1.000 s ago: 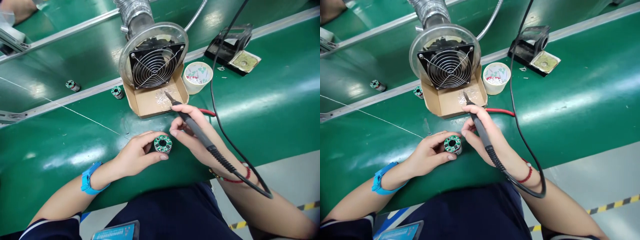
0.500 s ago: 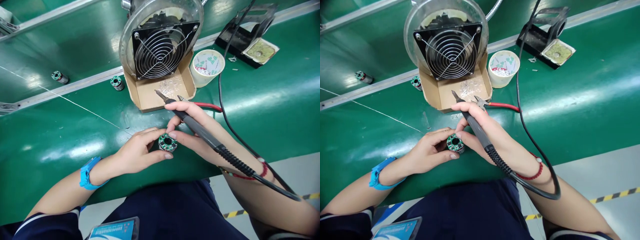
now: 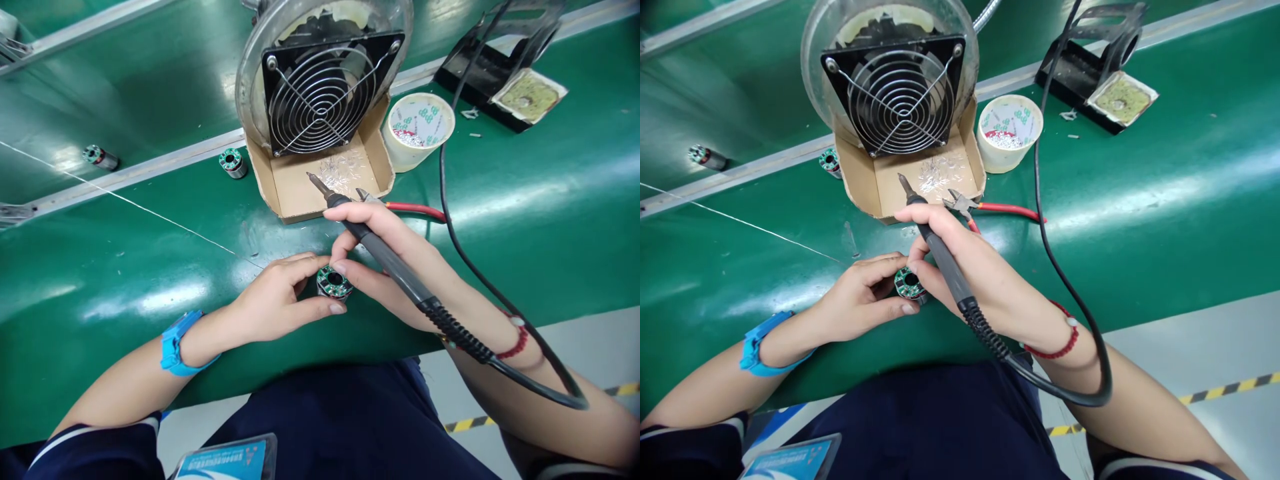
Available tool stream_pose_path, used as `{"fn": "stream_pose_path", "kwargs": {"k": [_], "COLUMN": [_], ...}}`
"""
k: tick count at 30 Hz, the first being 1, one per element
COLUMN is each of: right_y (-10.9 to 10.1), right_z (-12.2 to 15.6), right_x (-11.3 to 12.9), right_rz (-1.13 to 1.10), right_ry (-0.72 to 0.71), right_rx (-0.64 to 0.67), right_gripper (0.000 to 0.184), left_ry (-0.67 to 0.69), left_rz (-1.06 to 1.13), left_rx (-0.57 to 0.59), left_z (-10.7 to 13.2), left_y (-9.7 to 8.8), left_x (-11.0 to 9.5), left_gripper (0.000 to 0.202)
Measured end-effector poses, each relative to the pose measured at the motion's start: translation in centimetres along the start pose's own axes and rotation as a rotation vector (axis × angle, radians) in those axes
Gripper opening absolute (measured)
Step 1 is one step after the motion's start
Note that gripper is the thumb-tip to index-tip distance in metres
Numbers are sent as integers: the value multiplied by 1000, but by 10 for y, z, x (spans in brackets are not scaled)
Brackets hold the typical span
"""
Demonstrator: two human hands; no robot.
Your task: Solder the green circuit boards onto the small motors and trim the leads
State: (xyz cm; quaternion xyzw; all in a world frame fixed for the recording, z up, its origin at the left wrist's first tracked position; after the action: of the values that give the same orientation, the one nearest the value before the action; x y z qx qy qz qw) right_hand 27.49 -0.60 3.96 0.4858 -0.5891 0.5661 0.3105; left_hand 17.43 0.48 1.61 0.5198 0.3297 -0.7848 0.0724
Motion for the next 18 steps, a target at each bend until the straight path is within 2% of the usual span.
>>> {"fn": "stream_pose_path", "kwargs": {"k": [6, 11, 18], "right_y": [3, 3, 6], "right_z": [0, 2, 4], "right_x": [3, 4, 5], "right_rz": [16, 0, 76], "right_ry": [-46, -63, -192], "right_rx": [5, 8, 8], "right_gripper": [42, 38, 33], "left_ry": [-32, 3, 6], "left_rz": [37, 38, 3], "left_rx": [21, 1, -35], "left_z": [-1, 0, -2], "left_y": [3, 2, 1], "left_x": [6, 4, 8], "left_gripper": [43, 45, 47]}}
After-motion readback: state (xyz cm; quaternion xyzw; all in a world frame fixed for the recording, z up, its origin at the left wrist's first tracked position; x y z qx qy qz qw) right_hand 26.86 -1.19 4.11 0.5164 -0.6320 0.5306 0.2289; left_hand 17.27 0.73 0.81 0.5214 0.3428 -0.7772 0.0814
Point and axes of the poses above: each hand's wrist, its own z-axis away from the middle knuckle, its own y-axis out of the palm, x = y × z, the point moved 10 cm from there along -z, towards the middle knuckle, and after that the axes turned 9 degrees about -y, right-handed, at the moved point
